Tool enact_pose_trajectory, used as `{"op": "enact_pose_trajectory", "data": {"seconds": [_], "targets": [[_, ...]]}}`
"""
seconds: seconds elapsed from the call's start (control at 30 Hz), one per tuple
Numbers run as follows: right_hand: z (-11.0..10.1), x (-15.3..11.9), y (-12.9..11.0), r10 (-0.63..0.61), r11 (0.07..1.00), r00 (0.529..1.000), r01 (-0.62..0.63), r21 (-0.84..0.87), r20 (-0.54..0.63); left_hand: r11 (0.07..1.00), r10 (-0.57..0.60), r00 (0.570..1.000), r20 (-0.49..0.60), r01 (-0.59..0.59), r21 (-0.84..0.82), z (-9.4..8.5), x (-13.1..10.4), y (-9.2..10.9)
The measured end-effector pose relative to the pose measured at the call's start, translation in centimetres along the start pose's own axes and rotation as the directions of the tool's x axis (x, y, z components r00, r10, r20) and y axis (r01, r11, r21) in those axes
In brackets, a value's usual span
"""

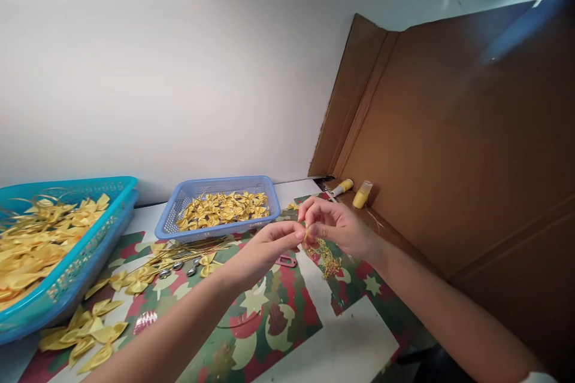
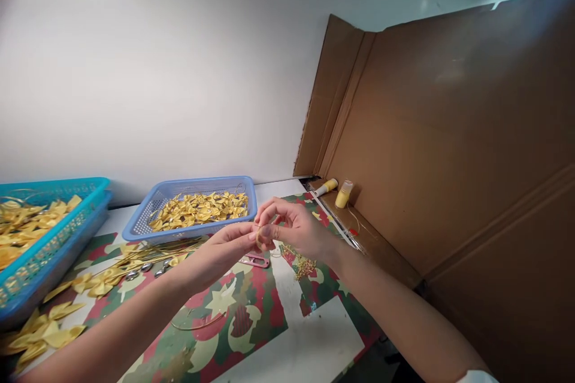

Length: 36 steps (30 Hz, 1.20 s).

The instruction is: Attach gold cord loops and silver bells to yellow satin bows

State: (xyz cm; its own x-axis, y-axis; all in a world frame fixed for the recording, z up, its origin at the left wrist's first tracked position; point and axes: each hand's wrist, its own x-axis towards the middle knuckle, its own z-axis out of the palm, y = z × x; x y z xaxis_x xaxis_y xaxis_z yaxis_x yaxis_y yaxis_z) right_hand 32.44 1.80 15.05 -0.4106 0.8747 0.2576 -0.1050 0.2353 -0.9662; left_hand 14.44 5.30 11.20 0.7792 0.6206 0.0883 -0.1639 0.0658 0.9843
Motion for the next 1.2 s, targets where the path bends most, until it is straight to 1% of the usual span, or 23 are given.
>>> {"op": "enact_pose_trajectory", "data": {"seconds": [0.1,0.23,0.37,0.53,0.67,0.73,0.87,0.93,1.1,1.2], "targets": [[-0.1,-0.1,0.3,-0.017,1.0,1.0,0.017,-0.003,0.0,1.0,0.0,1.0,-0.005,0.0,0.009,0.1,-0.2,0.1],[-0.1,-0.5,0.5,-0.044,0.999,0.998,0.043,-0.023,-0.035,0.996,0.01,0.998,-0.063,-0.005,0.088,0.4,-0.4,0.6],[0.0,-1.0,0.8,-0.036,0.998,0.998,0.039,0.047,-0.053,0.988,0.031,0.996,-0.081,-0.019,0.153,0.3,-0.8,1.0],[0.1,-1.4,1.3,-0.027,0.993,0.994,0.039,0.114,-0.102,0.966,0.055,0.994,-0.099,-0.028,0.259,0.1,-1.1,1.4],[0.1,-1.4,1.7,-0.032,0.985,0.992,0.052,0.165,-0.124,0.964,0.077,0.992,-0.098,-0.049,0.261,-0.1,-1.2,1.6],[0.2,-1.5,1.8,-0.032,0.982,0.989,0.058,0.178,-0.145,0.961,0.081,0.99,-0.114,-0.046,0.274,-0.2,-1.4,1.7],[0.2,-1.8,1.8,-0.031,0.976,0.982,0.07,0.206,-0.186,0.94,0.065,0.972,-0.226,0.017,0.34,-0.7,-1.7,1.9],[0.3,-2.0,1.8,-0.023,0.97,0.981,0.068,0.232,-0.194,0.938,0.063,0.959,-0.276,0.038,0.346,-0.9,-1.8,2.1],[0.3,-2.4,1.7,0.012,0.966,0.973,0.048,0.254,-0.229,0.944,0.131,0.918,-0.374,0.0,0.331,-1.5,-1.8,2.7],[0.2,-2.8,1.7,0.029,0.967,0.969,0.035,0.251,-0.245,0.938,0.153,0.886,-0.438,0.01,0.347,-2.1,-1.8,3.0]]}}
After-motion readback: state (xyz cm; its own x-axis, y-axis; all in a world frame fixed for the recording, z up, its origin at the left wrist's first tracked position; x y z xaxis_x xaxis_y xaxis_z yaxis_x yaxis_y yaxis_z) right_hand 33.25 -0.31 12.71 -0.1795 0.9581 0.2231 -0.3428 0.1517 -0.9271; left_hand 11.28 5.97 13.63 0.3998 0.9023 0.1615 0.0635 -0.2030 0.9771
